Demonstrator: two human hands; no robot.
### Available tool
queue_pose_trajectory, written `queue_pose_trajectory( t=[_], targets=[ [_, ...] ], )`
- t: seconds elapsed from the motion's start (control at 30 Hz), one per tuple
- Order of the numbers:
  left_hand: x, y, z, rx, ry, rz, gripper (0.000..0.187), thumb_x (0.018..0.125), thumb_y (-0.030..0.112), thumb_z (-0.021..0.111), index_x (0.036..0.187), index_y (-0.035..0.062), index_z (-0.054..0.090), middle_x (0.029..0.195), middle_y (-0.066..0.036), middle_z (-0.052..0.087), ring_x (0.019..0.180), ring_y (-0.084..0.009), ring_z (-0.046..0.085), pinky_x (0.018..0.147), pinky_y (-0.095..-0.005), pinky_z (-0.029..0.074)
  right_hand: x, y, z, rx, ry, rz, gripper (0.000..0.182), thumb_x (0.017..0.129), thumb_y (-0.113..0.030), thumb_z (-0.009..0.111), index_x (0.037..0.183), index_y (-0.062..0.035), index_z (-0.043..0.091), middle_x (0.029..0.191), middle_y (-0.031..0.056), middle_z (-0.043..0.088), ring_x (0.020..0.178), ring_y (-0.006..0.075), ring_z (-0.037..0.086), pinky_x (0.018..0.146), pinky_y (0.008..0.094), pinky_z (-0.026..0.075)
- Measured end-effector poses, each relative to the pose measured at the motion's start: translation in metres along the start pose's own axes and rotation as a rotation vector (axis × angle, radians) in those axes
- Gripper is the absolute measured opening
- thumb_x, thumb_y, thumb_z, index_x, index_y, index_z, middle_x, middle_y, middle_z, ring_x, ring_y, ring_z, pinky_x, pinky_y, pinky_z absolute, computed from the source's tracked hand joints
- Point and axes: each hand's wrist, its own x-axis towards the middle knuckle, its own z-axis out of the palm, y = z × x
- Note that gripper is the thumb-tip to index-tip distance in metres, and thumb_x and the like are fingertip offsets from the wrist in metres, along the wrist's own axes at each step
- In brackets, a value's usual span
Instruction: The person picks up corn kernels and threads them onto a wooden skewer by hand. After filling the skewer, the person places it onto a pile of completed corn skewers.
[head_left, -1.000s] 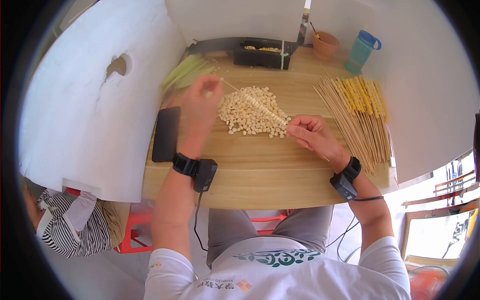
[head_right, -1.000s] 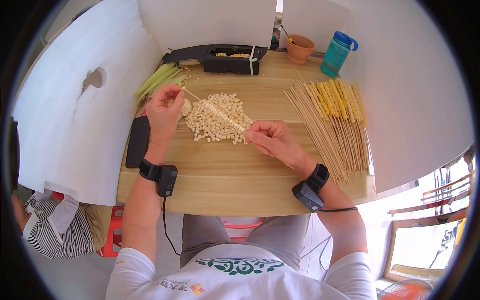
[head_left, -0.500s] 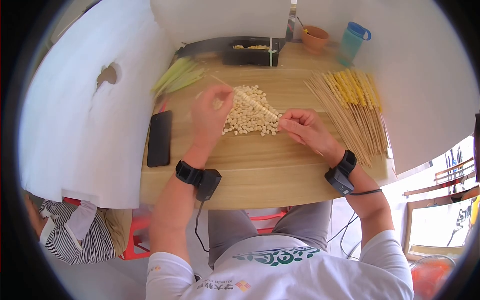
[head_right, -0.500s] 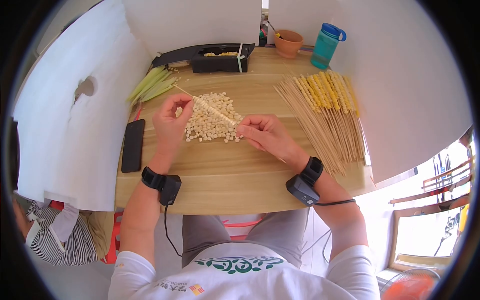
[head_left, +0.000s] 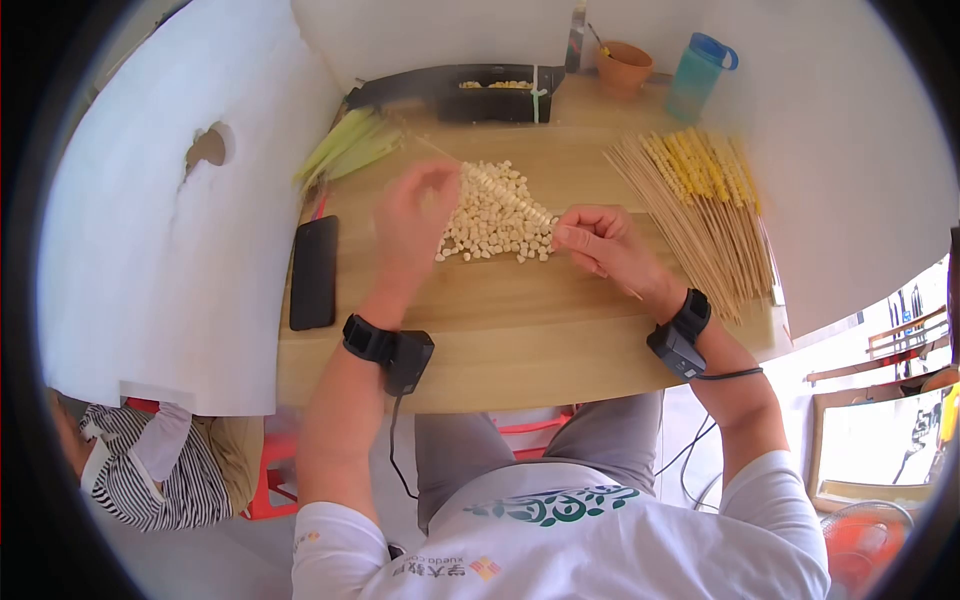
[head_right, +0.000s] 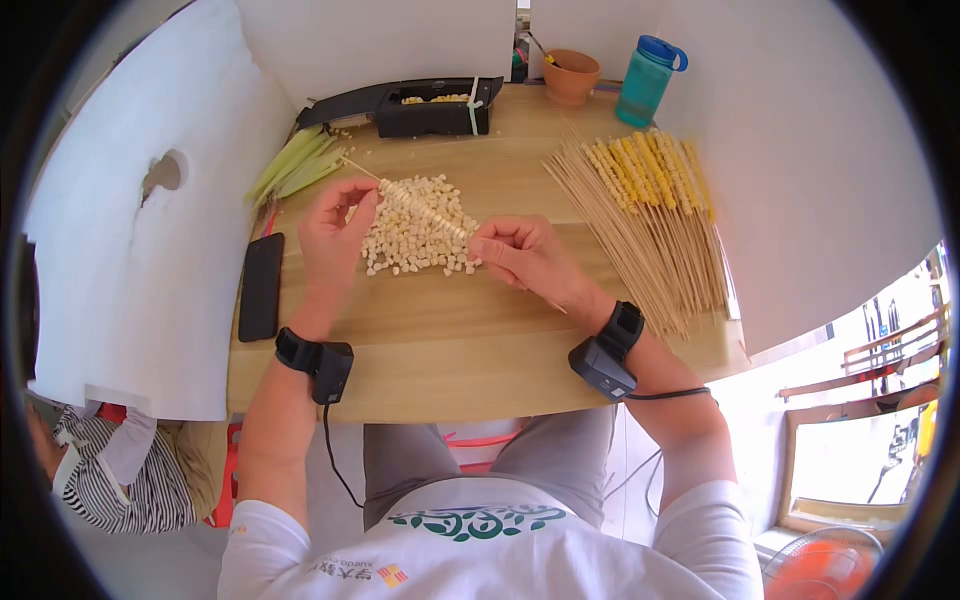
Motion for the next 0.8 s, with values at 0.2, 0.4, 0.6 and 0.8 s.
queue_pose_trajectory(
  t=[0.2, 0.4, 0.6, 0.8],
  targets=[
    [0.013, -0.018, -0.018, 0.123, -0.074, -0.199, 0.010, 0.088, 0.007, 0.063, 0.093, -0.0020, 0.065, 0.083, 0.001, 0.063, 0.074, -0.0039, 0.056, 0.062, -0.0198, 0.044, 0.005, 0.006, -0.005, 0.022, 0.140, -0.010, 0.019, 0.093, -0.021, 0.061, 0.084, -0.0036, 0.065, 0.055, -0.0061, 0.046, 0.046, 0.0004, 0.036, 0.042, 0.0177, 0.025],
    [0.013, -0.024, -0.025, 0.459, -0.285, -0.015, 0.010, 0.081, 0.009, 0.068, 0.091, 0.0049, 0.068, 0.078, -0.003, 0.065, 0.070, -0.0123, 0.057, 0.066, -0.0282, 0.043, 0.003, 0.001, -0.005, 0.003, 0.189, 0.012, 0.020, 0.092, -0.022, 0.062, 0.084, -0.0042, 0.065, 0.054, -0.0061, 0.046, 0.046, 0.0006, 0.036, 0.042, 0.0180, 0.026],
    [0.006, -0.028, -0.023, 0.717, -0.425, 0.190, 0.011, 0.082, 0.017, 0.066, 0.091, 0.0108, 0.068, 0.084, -0.005, 0.063, 0.090, -0.0234, 0.053, 0.086, -0.0374, 0.030, 0.004, 0.006, -0.006, -0.006, 0.163, 0.012, 0.021, 0.093, -0.023, 0.061, 0.083, -0.0046, 0.065, 0.055, -0.0063, 0.046, 0.046, 0.0005, 0.036, 0.042, 0.0180, 0.026],
    [0.006, -0.023, -0.023, 0.681, -0.472, 0.191, 0.008, 0.082, 0.015, 0.066, 0.089, 0.0103, 0.067, 0.085, -0.005, 0.063, 0.089, -0.0231, 0.054, 0.088, -0.0377, 0.031, 0.004, 0.005, -0.005, -0.007, 0.136, 0.019, 0.021, 0.094, -0.023, 0.061, 0.084, -0.0050, 0.064, 0.055, -0.0065, 0.046, 0.047, 0.0001, 0.036, 0.042, 0.0175, 0.025]
  ],
)
